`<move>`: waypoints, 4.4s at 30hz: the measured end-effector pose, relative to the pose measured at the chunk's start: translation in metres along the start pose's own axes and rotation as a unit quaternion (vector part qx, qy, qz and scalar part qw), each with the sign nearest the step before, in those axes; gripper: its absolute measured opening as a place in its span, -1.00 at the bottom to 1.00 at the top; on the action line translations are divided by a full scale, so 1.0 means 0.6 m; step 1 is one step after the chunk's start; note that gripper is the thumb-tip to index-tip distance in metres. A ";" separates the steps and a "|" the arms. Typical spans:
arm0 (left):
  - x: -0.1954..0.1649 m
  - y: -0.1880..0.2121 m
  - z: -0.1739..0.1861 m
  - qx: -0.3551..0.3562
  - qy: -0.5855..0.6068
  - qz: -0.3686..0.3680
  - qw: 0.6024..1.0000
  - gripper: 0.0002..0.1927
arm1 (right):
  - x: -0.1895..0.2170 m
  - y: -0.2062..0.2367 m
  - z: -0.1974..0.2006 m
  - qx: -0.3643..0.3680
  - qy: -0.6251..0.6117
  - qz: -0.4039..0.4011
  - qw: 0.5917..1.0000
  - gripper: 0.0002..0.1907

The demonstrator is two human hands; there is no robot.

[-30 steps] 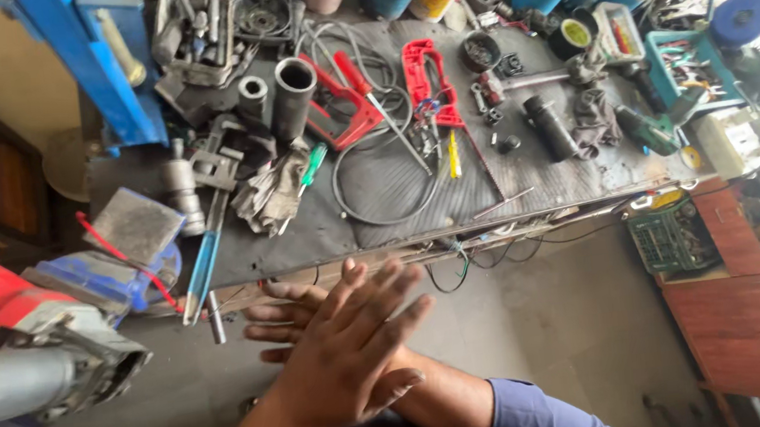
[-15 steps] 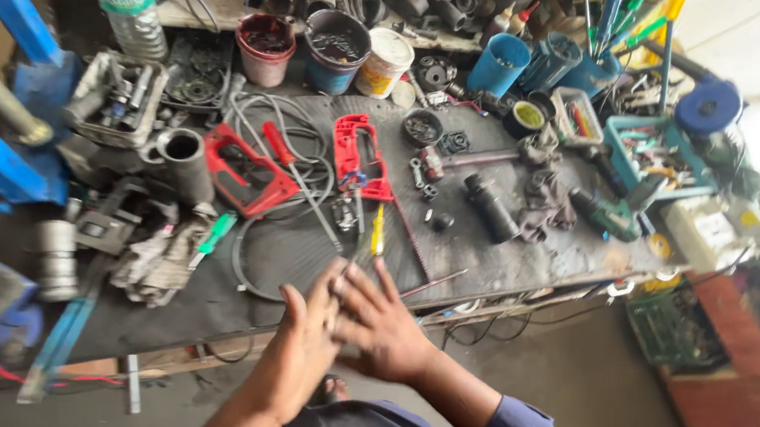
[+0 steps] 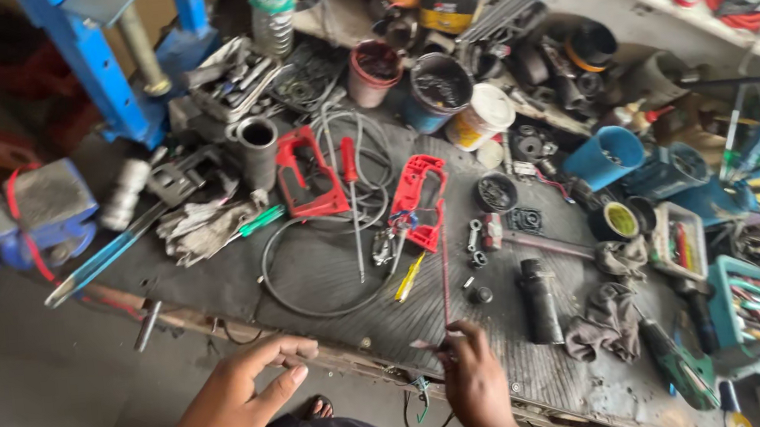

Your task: The person clamps a cylindrical metal part in a vise and unscrews it using a pipe wrench, then handles a red pump housing and loosens its components with a socket wrench. They then pick up a red ribbed metal rod, hold it against the pump, and strike it with a hammer.

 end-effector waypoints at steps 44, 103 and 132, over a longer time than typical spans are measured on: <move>-0.195 0.094 0.686 -0.359 -0.471 -0.209 0.778 -0.72 | 1.066 -0.376 -0.022 0.259 -0.552 0.400 0.685 -0.72; -0.181 0.063 0.742 -0.410 -0.226 0.044 0.883 -0.68 | 1.132 -0.481 -0.093 0.391 -0.603 0.394 0.573 -0.78; -0.168 0.063 0.738 -0.381 -0.183 -0.199 0.884 -0.67 | 1.121 -0.485 -0.086 0.355 -0.541 0.436 0.625 -0.88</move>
Point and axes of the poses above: each hand's wrist, its own y-axis away from the middle knuckle, its own z-axis out of the back of the hand, x = y × z, the point moved 4 cm from there along -y, towards the middle knuckle, and after that the axes turned 3 degrees about -z, right-handed, at the moved point
